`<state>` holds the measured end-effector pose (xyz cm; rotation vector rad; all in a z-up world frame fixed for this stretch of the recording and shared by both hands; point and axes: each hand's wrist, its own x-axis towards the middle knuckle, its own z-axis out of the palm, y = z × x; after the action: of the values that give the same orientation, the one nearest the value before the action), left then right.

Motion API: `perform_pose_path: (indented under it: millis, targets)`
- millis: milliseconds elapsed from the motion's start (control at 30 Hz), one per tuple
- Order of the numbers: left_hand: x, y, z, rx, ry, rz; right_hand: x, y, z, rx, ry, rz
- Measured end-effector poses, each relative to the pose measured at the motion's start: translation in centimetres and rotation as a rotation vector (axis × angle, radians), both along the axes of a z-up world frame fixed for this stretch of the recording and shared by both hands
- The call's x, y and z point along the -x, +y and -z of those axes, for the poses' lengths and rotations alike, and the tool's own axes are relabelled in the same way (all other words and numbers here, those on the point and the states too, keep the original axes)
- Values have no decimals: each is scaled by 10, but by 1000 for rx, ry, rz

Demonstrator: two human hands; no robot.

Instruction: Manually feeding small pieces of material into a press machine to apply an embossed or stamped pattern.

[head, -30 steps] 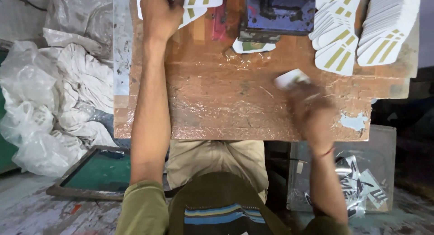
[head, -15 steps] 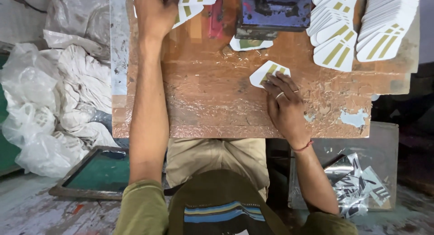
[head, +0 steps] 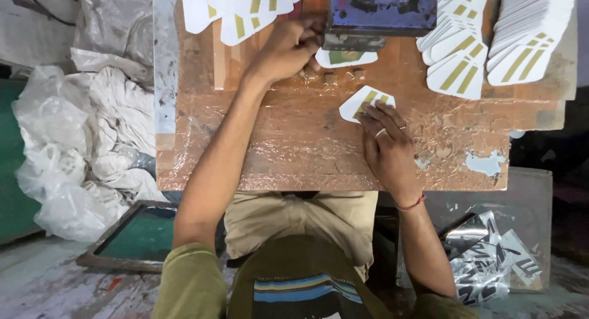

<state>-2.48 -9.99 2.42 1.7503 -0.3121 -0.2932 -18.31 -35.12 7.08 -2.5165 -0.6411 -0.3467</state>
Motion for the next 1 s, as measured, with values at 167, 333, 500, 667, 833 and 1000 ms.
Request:
perform_pose_path:
  millis: [167, 333, 500, 667, 833, 1000]
  targets:
    - [-3, -3, 7, -75, -61, -26, -2, 0, 1, -12, -36, 8]
    - [-4, 3, 1, -343, -388, -302, -1, -1, 1, -1, -41, 13]
    - [-13, 68, -10, -312, -680, -544, 0, 0, 0, -22, -36, 5]
    - [-15, 105, -1, -299, -610, -673, 1, 1, 0, -20, -49, 14]
    - [-18, 101, 1, -265, -557, -691, 29, -29, 5, -157, -168, 104]
    - [-22, 102, 6, -228, -558, -688, 92, -157, 121, -451, -559, 704]
